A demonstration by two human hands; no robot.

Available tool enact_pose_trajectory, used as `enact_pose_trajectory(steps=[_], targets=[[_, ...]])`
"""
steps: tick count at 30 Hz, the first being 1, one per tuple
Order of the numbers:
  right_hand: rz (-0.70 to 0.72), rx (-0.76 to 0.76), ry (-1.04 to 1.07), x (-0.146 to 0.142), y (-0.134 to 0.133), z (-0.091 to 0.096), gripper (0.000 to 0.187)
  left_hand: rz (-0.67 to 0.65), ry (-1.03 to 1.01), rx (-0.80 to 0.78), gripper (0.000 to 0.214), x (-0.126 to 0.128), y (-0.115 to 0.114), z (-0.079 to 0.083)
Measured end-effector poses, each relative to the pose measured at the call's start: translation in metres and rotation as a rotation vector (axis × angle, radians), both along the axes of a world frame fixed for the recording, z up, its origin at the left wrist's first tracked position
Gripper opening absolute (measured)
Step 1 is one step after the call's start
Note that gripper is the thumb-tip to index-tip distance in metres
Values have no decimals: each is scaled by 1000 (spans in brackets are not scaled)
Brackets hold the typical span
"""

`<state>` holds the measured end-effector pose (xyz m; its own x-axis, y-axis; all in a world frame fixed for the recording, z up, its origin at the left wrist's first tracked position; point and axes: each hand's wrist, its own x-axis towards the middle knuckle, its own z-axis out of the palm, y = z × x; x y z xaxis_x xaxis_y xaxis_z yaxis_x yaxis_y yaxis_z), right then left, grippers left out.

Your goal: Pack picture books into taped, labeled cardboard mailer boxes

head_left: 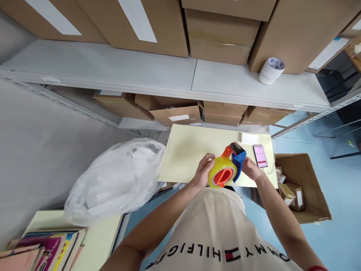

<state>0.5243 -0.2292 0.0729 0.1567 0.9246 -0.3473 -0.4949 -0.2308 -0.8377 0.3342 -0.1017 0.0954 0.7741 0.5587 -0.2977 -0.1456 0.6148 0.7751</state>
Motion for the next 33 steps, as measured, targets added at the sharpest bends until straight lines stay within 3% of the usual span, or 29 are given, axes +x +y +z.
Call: enact_pose_trajectory(steps=[3,8,13,20,26,33], targets=[[-204,74,-42,-17,-10,5,69,89,-25,-109,46,11,4,0],[-287,38,-61,-45,-16,8,56,123,-89,-275,39,24,5,-5],[-354,37,132,-51,-13,1,54,89,-90,-345,43,28,3,-11],[-419,119,222,-58,-8,-7,58,39,-61,-236,44,26,3,-11],[-381,109,289,-62,-3,-6,40,106,-56,-232,41,31,6,-4],[-421,57,141,-51,-5,-4,46,137,50,-31,48,35,12,0]])
